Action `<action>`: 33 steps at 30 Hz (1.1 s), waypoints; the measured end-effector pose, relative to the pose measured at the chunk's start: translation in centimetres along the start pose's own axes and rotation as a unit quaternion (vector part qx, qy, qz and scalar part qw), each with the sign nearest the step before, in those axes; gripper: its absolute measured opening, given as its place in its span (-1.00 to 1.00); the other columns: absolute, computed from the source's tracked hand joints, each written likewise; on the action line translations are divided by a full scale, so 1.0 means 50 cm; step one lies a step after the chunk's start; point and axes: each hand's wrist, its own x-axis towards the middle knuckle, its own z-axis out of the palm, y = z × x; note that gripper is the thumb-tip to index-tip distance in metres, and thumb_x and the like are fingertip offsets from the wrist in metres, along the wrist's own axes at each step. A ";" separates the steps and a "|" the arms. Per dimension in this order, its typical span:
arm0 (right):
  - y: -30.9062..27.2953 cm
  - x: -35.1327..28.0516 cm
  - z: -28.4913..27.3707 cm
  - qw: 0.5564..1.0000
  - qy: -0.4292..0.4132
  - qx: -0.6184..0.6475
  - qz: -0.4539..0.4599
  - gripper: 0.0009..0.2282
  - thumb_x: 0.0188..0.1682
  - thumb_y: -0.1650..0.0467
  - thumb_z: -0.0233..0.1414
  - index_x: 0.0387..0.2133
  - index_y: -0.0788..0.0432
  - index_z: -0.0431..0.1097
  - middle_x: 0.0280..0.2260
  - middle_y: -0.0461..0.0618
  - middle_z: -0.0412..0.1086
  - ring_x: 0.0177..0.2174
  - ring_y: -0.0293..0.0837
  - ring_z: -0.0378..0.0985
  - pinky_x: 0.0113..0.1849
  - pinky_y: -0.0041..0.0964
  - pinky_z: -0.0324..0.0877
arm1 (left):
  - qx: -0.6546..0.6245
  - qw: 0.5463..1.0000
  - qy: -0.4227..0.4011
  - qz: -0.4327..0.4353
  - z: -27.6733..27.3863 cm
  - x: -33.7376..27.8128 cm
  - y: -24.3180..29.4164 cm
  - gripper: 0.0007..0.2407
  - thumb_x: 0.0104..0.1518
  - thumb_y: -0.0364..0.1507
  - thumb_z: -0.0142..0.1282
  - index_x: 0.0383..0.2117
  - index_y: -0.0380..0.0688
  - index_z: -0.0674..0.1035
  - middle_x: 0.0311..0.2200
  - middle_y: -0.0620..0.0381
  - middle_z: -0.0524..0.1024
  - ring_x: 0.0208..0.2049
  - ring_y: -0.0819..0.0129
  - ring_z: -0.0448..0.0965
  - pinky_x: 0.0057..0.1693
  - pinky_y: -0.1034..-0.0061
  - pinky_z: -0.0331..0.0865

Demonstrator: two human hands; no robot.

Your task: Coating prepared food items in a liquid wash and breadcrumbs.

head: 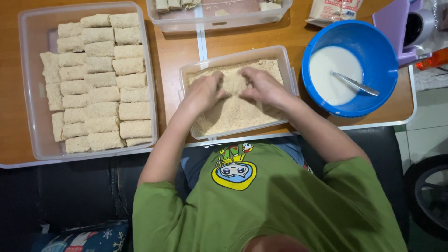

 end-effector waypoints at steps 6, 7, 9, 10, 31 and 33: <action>0.042 -0.063 -0.008 0.957 0.178 -0.207 -0.098 -0.69 -0.05 0.42 0.24 -0.08 0.26 0.37 -0.11 0.26 0.43 -0.13 0.25 0.53 -0.11 0.04 0.45 | 0.048 0.991 0.120 0.037 0.001 -0.057 0.025 -0.59 -0.08 -0.36 0.44 -0.14 -0.24 0.53 -0.15 -0.24 0.53 -0.10 -0.15 0.58 0.02 0.08 0.47; 0.027 -0.071 -0.012 0.957 0.178 -0.207 -0.097 -0.69 -0.05 0.42 0.24 -0.08 0.26 0.37 -0.11 0.26 0.43 -0.13 0.25 0.53 -0.11 0.04 0.45 | 0.049 0.991 0.120 0.038 0.006 -0.064 0.023 -0.59 -0.08 -0.36 0.44 -0.14 -0.24 0.53 -0.15 -0.24 0.53 -0.10 -0.15 0.58 0.02 0.08 0.47; -0.002 -0.092 -0.016 0.967 0.002 -0.253 0.019 -0.59 -0.18 0.27 0.34 -0.20 0.24 0.36 -0.13 0.24 0.41 -0.12 0.26 0.52 -0.12 0.10 0.41 | 0.123 0.990 0.072 0.025 0.023 -0.086 0.017 -0.39 -0.25 -0.37 0.52 -0.04 -0.32 0.43 -0.07 -0.32 0.41 -0.05 -0.29 0.47 0.05 0.01 0.41; 0.008 -0.090 0.003 0.967 0.000 -0.253 0.019 -0.59 -0.18 0.27 0.34 -0.20 0.24 0.36 -0.13 0.24 0.41 -0.12 0.26 0.52 -0.12 0.10 0.41 | 0.121 0.990 0.070 0.023 0.035 -0.087 0.015 -0.39 -0.25 -0.37 0.52 -0.04 -0.32 0.43 -0.07 -0.32 0.41 -0.05 -0.29 0.47 0.05 0.01 0.41; -0.057 -0.008 0.007 0.976 0.080 -0.054 -0.193 -0.77 -0.17 0.49 0.21 -0.26 0.34 0.41 -0.26 0.24 0.43 -0.20 0.21 0.52 -0.14 -0.03 0.43 | -0.017 0.978 0.191 0.079 0.038 -0.048 -0.003 -0.66 0.01 -0.65 0.14 -0.03 -0.38 0.44 -0.10 -0.40 0.49 -0.04 -0.36 0.52 0.07 -0.01 0.42; -0.050 0.004 -0.010 0.971 0.074 -0.022 -0.224 -0.75 -0.04 0.50 0.15 -0.09 0.29 0.43 -0.18 0.20 0.48 -0.15 0.12 0.58 -0.10 -0.07 0.47 | -0.028 0.965 0.226 0.131 0.029 -0.053 0.003 -0.55 -0.03 -0.64 0.15 0.08 -0.42 0.40 -0.01 -0.43 0.46 -0.02 -0.35 0.50 0.08 0.03 0.42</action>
